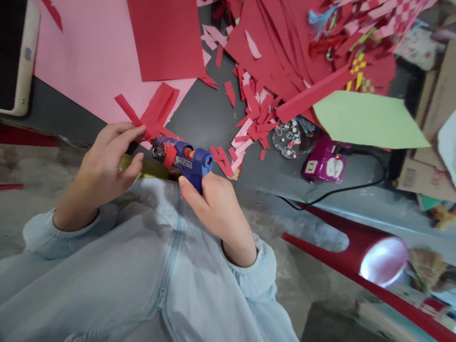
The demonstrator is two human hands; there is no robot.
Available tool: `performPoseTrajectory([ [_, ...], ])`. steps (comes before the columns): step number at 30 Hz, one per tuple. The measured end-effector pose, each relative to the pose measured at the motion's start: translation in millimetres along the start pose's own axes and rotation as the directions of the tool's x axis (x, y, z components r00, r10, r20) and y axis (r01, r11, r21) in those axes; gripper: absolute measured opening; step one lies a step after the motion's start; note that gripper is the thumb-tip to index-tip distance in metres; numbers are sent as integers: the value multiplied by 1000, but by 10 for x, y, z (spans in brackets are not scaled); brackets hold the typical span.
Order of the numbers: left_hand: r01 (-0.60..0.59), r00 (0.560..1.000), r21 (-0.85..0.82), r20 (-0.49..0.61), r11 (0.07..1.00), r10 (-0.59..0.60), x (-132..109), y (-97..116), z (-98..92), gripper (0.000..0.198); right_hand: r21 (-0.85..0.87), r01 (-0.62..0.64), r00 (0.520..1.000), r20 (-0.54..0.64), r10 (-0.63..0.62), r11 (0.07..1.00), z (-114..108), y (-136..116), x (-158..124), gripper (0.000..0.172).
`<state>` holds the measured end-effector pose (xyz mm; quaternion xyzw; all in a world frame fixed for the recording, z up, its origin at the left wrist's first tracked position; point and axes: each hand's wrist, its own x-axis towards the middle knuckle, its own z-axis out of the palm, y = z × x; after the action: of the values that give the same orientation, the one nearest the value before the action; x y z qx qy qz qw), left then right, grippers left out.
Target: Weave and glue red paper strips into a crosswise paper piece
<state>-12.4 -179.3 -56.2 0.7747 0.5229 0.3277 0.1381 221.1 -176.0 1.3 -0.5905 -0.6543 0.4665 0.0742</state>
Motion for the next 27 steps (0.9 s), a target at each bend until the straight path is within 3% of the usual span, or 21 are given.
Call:
performPoseTrajectory([
  [3, -46, 999, 47, -25, 998, 47, -7, -27, 19, 45, -22, -21, 1000, 12, 21, 1000, -5, -25, -4, 43],
  [27, -33, 999, 19, -27, 999, 33, -12, -31, 22, 48, 2, 14, 1000, -17, -14, 1000, 3, -30, 24, 40],
])
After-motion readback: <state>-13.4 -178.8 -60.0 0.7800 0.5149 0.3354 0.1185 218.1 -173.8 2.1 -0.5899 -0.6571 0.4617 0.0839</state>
